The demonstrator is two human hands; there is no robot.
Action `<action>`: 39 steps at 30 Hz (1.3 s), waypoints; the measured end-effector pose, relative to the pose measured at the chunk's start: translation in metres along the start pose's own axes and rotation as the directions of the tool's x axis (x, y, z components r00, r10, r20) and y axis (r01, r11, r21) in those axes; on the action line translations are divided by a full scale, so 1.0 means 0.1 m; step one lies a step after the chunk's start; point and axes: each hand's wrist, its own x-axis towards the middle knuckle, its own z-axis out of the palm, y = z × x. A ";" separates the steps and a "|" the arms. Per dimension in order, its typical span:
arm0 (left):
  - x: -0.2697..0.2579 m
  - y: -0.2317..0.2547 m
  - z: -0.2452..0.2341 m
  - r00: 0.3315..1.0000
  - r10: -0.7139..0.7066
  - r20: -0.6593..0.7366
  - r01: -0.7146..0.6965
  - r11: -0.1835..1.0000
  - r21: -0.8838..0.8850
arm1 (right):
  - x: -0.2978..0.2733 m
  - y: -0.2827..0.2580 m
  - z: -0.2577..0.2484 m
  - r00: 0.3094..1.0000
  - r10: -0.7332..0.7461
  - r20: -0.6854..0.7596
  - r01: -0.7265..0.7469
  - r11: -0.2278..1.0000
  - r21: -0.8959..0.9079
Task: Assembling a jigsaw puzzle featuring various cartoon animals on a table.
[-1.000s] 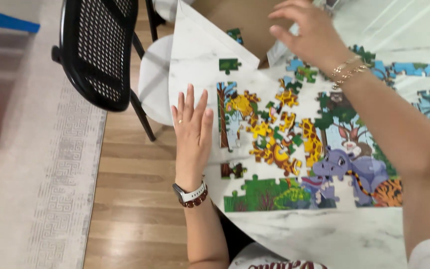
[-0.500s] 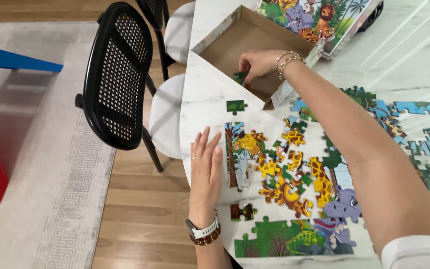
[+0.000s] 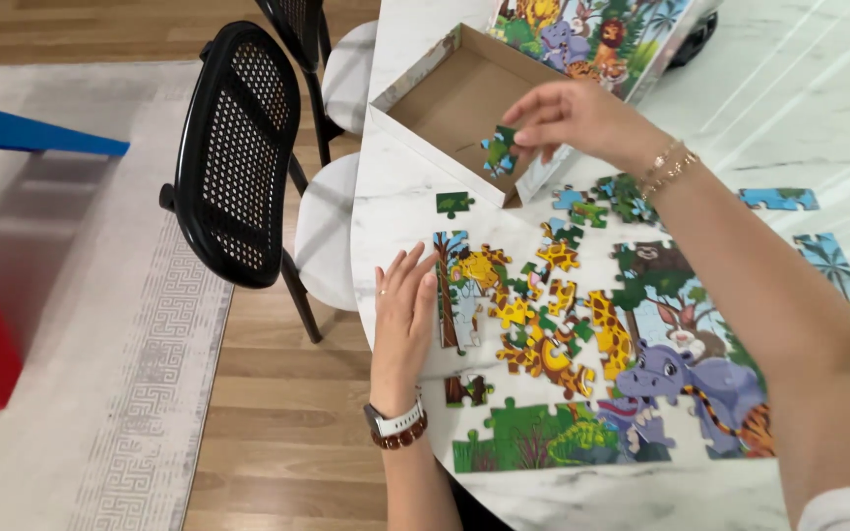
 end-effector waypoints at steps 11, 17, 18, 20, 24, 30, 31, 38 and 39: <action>-0.35 0.69 -0.14 0.970 0.241 -0.036 -0.237 0.968 0.082 | -1.70 -0.15 0.38 0.992 0.041 -0.120 -0.013 0.975 0.222; -0.64 1.33 0.29 0.988 0.149 0.042 -0.130 0.947 -0.295 | -2.30 -0.09 0.52 0.987 -0.010 -0.161 0.055 0.959 0.276; -0.69 1.39 0.36 0.988 0.146 0.044 -0.128 0.949 -0.290 | -2.37 -0.06 0.54 0.987 -0.011 -0.159 0.056 0.958 0.282; -0.75 1.49 0.50 0.976 -0.019 0.215 0.093 0.937 -0.336 | -2.49 -0.02 0.57 0.981 0.042 -0.189 -0.016 0.991 0.135; -0.88 1.38 0.81 0.977 -0.013 0.212 0.089 0.931 -0.353 | -2.65 0.05 0.63 0.981 -0.038 -0.190 0.070 0.984 0.167; -0.94 1.19 1.07 0.969 -0.160 0.188 0.239 0.793 -0.561 | -2.68 0.33 0.77 0.964 -0.068 -0.259 0.126 0.969 0.214; -0.95 1.18 1.08 0.970 -0.181 0.164 0.244 0.765 -0.596 | -2.67 0.38 0.78 0.973 -0.011 -0.229 0.064 0.972 0.227; -0.91 1.23 0.78 0.989 -0.125 0.073 0.143 0.926 -0.351 | -2.41 0.18 0.74 0.982 0.049 -0.180 -0.004 0.970 0.242; -0.87 1.11 0.74 0.989 -0.128 0.067 0.144 0.925 -0.351 | -2.28 0.23 0.72 0.984 0.046 -0.174 -0.003 0.971 0.240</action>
